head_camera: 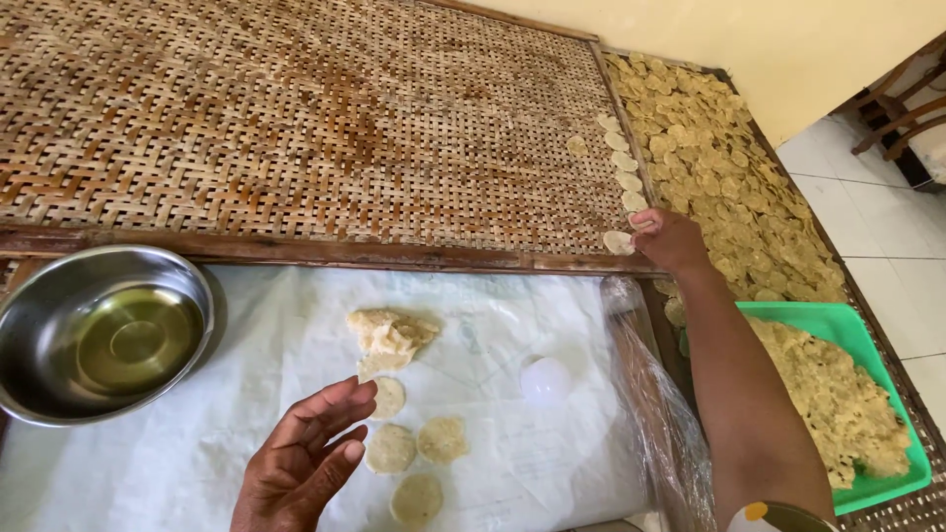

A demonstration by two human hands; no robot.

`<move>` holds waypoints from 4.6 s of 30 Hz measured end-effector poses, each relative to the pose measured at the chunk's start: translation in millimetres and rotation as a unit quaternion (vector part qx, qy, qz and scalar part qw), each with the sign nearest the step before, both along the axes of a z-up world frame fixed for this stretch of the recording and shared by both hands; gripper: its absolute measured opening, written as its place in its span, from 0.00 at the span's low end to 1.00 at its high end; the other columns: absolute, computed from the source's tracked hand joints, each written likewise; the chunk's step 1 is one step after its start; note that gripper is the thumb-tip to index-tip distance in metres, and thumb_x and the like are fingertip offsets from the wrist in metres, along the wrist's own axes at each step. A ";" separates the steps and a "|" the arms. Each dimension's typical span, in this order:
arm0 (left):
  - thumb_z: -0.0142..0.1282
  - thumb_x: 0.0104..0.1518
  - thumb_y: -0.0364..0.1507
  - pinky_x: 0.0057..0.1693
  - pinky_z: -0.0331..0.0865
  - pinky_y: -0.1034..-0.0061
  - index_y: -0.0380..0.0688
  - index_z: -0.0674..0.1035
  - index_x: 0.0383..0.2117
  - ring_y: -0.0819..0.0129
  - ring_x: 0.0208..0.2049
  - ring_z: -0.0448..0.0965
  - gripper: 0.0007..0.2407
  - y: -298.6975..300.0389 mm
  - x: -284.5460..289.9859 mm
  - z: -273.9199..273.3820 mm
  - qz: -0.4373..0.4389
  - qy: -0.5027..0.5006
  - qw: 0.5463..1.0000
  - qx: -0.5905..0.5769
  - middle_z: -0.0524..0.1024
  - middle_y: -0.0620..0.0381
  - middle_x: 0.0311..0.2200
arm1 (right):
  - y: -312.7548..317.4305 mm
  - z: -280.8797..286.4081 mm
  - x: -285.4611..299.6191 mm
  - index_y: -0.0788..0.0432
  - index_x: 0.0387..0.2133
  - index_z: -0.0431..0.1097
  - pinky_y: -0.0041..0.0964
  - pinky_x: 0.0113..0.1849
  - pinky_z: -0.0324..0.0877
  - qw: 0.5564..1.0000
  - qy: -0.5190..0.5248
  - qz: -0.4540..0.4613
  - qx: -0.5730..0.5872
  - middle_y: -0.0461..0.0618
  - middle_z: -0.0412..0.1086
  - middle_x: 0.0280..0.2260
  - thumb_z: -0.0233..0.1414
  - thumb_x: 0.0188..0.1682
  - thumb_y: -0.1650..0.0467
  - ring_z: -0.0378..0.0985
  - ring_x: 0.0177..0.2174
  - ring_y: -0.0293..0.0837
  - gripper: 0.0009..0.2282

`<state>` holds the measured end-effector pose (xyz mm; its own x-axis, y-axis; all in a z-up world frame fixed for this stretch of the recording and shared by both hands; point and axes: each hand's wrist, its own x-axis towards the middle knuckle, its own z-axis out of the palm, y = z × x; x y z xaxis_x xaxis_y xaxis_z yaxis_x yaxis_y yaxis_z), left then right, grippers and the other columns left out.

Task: Rolling out dough and cutting it into small circular pieces to be placed on a woven tray for drying.

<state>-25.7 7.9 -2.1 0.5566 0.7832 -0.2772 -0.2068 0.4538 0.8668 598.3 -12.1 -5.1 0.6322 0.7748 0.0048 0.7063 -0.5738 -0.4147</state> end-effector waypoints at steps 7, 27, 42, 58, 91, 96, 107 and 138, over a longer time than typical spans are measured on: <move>0.55 0.53 0.18 0.65 0.67 0.61 0.40 0.72 0.58 0.60 0.63 0.73 0.23 -1.0 0.5 3.3 -0.002 0.008 1.000 0.004 0.77 0.48 0.59 | 0.0 2.5 -3.6 0.52 0.45 0.76 0.37 0.41 0.75 0.999 -0.034 0.007 -0.011 0.49 0.80 0.37 0.62 0.44 0.72 0.83 0.35 0.42 0.14; 0.54 0.55 0.18 0.63 0.70 0.59 0.37 0.75 0.56 0.56 0.60 0.77 0.20 -4.6 -4.8 -0.7 0.077 -0.018 0.997 0.019 0.78 0.42 0.56 | -1.0 14.3 -30.1 0.50 0.35 0.83 0.47 0.40 0.73 0.986 -0.162 0.004 -0.043 0.58 0.76 0.39 0.57 0.51 0.70 0.80 0.36 0.54 0.06; 0.61 0.60 0.21 0.61 0.72 0.62 0.40 0.78 0.34 0.58 0.57 0.77 0.03 -2.3 -33.1 24.1 0.240 -0.173 0.948 0.115 0.77 0.47 0.55 | -14.9 75.3 -280.3 0.54 0.35 0.77 0.37 0.32 0.74 0.976 0.012 0.199 -0.090 0.45 0.79 0.31 0.58 0.52 0.66 0.79 0.29 0.41 0.05; 0.59 0.61 0.27 0.57 0.72 0.73 0.41 0.79 0.44 0.66 0.54 0.80 0.09 -1.8 -40.2 43.1 0.218 -0.167 0.959 0.067 0.79 0.52 0.53 | 0.0 53.6 -477.8 0.58 0.28 0.72 0.43 0.35 0.73 0.942 0.051 0.324 -0.077 0.50 0.74 0.29 0.62 0.43 0.66 0.80 0.31 0.47 0.09; 0.54 0.63 0.24 0.64 0.67 0.72 0.40 0.78 0.47 0.69 0.57 0.75 0.08 -1.5 -26.8 33.9 0.174 -0.136 0.973 0.067 0.80 0.54 0.52 | -2.9 21.6 -411.9 0.57 0.35 0.75 0.32 0.35 0.74 0.965 0.154 0.205 -0.061 0.46 0.79 0.31 0.59 0.48 0.69 0.79 0.30 0.36 0.06; 0.52 0.63 0.29 0.69 0.58 0.67 0.45 0.67 0.62 0.69 0.65 0.65 0.20 -5.6 3.0 7.2 0.188 -0.159 0.969 0.018 0.68 0.53 0.63 | -15.0 34.2 -394.5 0.61 0.37 0.73 0.32 0.36 0.74 0.884 0.424 0.186 0.056 0.45 0.75 0.33 0.57 0.49 0.74 0.77 0.33 0.34 0.05; 0.48 0.63 0.31 0.56 0.72 0.61 0.49 0.63 0.63 0.62 0.47 0.78 0.21 -15.2 17.0 5.9 0.106 -0.312 0.918 -0.219 0.75 0.50 0.48 | -28.6 32.6 -390.9 0.58 0.39 0.72 0.33 0.39 0.74 0.779 0.593 0.145 0.144 0.44 0.73 0.34 0.58 0.51 0.72 0.76 0.33 0.37 0.06; 0.49 0.65 0.27 0.57 0.71 0.69 0.41 0.73 0.56 0.70 0.49 0.76 0.14 -12.4 7.1 18.9 0.069 -0.222 0.970 -0.076 0.77 0.55 0.48 | -33.1 32.5 -410.0 0.60 0.60 0.66 0.38 0.47 0.73 0.732 0.646 0.146 0.162 0.45 0.74 0.44 0.56 0.52 0.67 0.76 0.41 0.37 0.22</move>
<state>-18.6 -4.4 16.7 0.5410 0.8271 -0.1525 -0.6119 0.5115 0.6033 188.3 -45.2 27.4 0.0803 0.9681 -0.2372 -0.3226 -0.1999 -0.9252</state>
